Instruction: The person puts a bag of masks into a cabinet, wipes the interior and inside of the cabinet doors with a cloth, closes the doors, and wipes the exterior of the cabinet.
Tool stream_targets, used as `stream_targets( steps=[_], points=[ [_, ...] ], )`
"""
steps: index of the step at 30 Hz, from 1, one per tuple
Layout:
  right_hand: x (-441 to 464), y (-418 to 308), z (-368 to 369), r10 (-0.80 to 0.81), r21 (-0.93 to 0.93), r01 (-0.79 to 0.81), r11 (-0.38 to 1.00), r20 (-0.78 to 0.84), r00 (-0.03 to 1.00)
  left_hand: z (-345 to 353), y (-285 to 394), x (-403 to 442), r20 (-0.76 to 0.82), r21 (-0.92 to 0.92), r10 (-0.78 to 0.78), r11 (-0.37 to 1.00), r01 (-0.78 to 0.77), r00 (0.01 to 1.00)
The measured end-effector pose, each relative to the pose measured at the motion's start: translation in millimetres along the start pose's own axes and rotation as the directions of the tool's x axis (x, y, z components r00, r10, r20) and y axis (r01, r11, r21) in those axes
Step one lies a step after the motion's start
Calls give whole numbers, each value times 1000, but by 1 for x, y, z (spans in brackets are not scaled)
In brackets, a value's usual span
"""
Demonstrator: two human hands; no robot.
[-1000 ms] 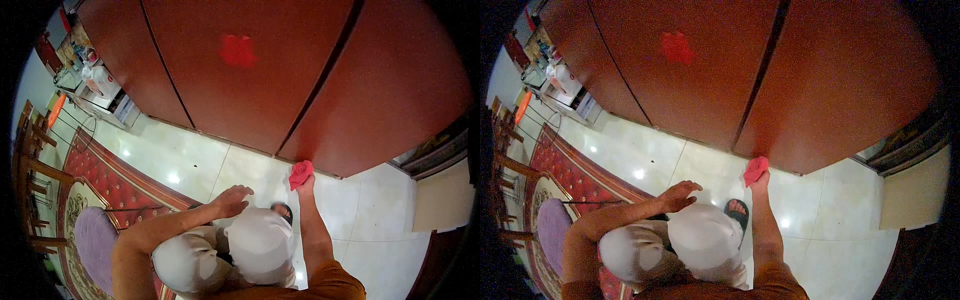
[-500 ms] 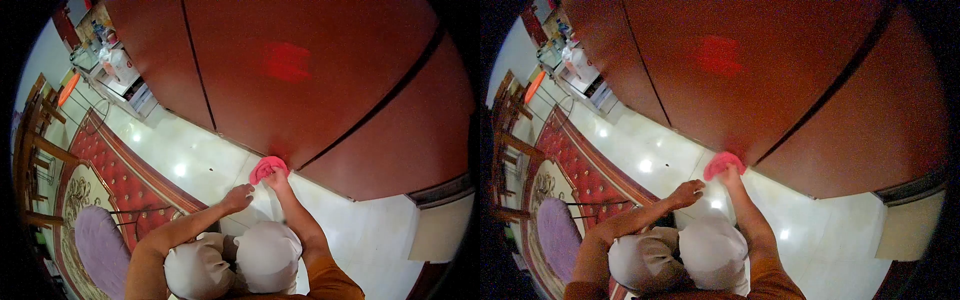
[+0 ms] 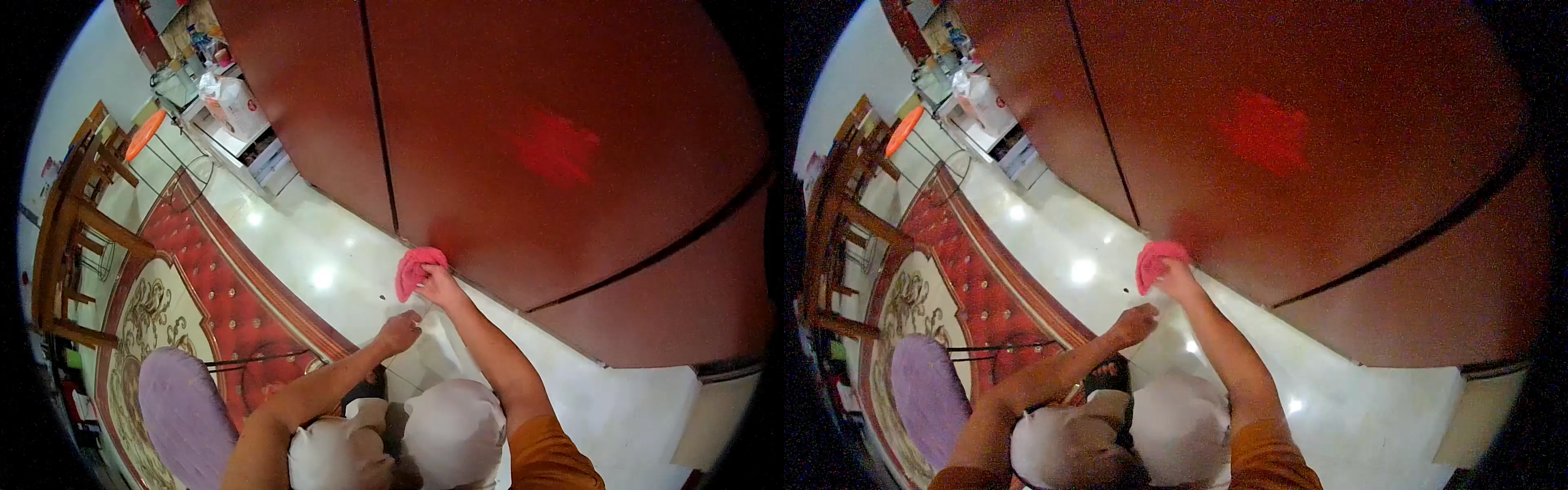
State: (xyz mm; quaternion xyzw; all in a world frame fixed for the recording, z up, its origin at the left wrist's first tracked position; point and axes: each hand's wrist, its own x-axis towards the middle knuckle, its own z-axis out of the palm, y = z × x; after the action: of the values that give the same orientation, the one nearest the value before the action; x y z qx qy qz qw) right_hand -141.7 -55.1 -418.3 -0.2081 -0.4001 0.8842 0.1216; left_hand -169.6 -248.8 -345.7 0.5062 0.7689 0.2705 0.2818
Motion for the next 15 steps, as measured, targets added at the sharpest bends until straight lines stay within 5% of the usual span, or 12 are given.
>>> stream_targets(
  steps=[3, 5, 6, 7, 11, 13, 15],
  points=[
    [24, -1, 6, -34, -511, 125, 851, 184, 982, -28, -6, -3, 9, -216, -223, 951, 220, 975],
    [37, -9, 21, 67, -321, -31, 947, 103, 992, -36, -14, -5, -35, -229, -296, 932, 281, 955],
    [28, -32, 46, 164, 50, -165, 985, 25, 986, -38, -18, -6, -51, -240, -332, 920, 311, 942],
    [20, -53, 68, 286, 417, -254, 873, -16, 958, -39, -21, -8, -28, -186, -341, 926, 330, 940],
    [11, -84, 104, 243, 403, -278, 872, 136, 960, -59, -47, -39, 69, 128, -292, 951, 282, 954],
    [-2, -104, 123, 278, 394, -307, 866, 131, 952, -29, -139, -58, 147, 448, -365, 853, 267, 919],
    [-32, -115, 144, 226, 345, -271, 899, 167, 960, -75, -118, -88, 217, 634, -639, 667, 391, 738]
  ],
)
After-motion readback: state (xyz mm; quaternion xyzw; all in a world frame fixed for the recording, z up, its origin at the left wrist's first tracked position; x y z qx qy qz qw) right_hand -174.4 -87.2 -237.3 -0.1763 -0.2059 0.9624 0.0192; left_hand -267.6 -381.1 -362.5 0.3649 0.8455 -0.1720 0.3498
